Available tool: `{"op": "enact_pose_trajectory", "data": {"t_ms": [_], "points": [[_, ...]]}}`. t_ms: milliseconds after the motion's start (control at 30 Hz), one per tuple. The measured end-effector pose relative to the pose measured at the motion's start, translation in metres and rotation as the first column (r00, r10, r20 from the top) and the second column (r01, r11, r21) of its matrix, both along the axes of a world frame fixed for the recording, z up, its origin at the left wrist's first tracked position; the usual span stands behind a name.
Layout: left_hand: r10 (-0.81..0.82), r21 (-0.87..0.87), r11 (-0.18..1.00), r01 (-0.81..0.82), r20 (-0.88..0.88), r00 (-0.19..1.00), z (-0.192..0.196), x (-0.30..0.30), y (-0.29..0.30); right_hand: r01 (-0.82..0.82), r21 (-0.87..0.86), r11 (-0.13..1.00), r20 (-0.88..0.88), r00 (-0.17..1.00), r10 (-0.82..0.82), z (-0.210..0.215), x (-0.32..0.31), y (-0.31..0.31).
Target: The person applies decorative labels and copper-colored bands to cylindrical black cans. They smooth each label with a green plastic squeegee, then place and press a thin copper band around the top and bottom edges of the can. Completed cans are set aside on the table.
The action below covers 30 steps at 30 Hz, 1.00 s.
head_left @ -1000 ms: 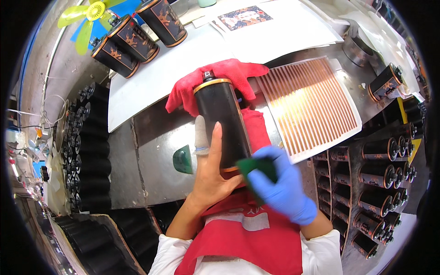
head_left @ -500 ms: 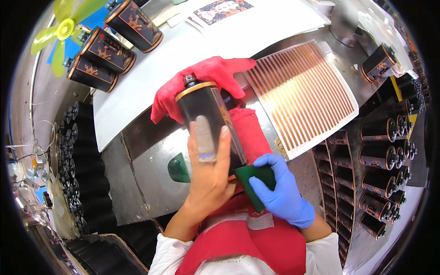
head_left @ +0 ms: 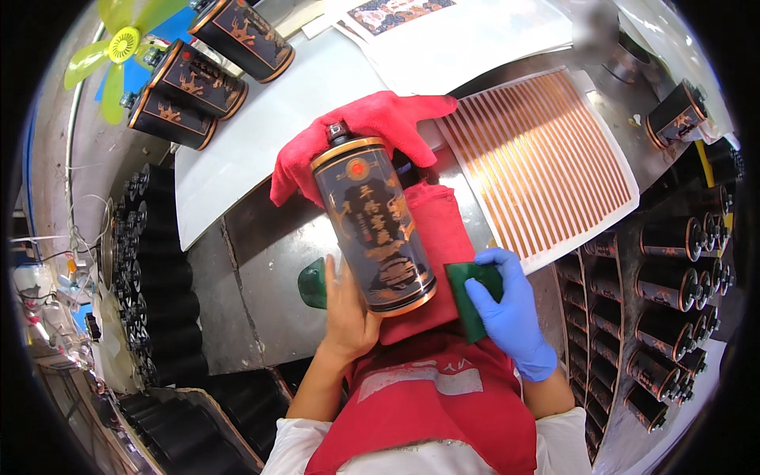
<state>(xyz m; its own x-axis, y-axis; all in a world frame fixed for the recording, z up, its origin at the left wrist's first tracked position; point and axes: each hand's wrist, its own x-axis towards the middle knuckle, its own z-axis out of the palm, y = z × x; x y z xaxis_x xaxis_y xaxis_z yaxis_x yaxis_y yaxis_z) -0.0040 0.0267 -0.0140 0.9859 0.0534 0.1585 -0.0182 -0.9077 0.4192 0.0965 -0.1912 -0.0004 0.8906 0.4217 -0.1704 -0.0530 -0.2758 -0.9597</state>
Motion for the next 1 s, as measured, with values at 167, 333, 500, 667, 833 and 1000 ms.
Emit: {"op": "enact_pose_trajectory", "data": {"t_ms": [167,333,500,667,833,1000], "points": [[0.208,-0.238,0.958,-0.159,0.196,0.958,0.036,0.003,-0.027,-0.036,0.137,0.99,0.202,0.979,0.007,0.036,-0.015,0.009],[0.003,0.038,0.999,-0.01,0.17,0.985,0.042,0.033,-0.032,-0.125,0.128,0.984,0.116,0.987,0.11,0.025,-0.018,0.014],[0.031,-0.398,0.917,0.034,0.156,0.987,0.01,0.009,-0.021,-0.048,0.148,0.988,-0.044,0.997,0.055,-0.002,-0.011,0.004],[0.126,-0.539,0.839,-0.08,0.049,0.991,-0.006,-0.004,-0.012,-0.027,0.051,0.998,-0.009,1.0,0.028,0.001,-0.003,-0.004],[0.078,-0.164,0.986,-0.035,0.263,0.962,0.036,0.013,-0.037,-0.059,0.12,0.991,0.117,0.992,0.045,0.031,-0.012,0.005],[0.001,0.148,0.988,-0.03,0.19,0.982,0.041,0.033,-0.039,-0.058,0.106,0.993,0.089,0.995,0.048,0.014,-0.011,0.011]]}}
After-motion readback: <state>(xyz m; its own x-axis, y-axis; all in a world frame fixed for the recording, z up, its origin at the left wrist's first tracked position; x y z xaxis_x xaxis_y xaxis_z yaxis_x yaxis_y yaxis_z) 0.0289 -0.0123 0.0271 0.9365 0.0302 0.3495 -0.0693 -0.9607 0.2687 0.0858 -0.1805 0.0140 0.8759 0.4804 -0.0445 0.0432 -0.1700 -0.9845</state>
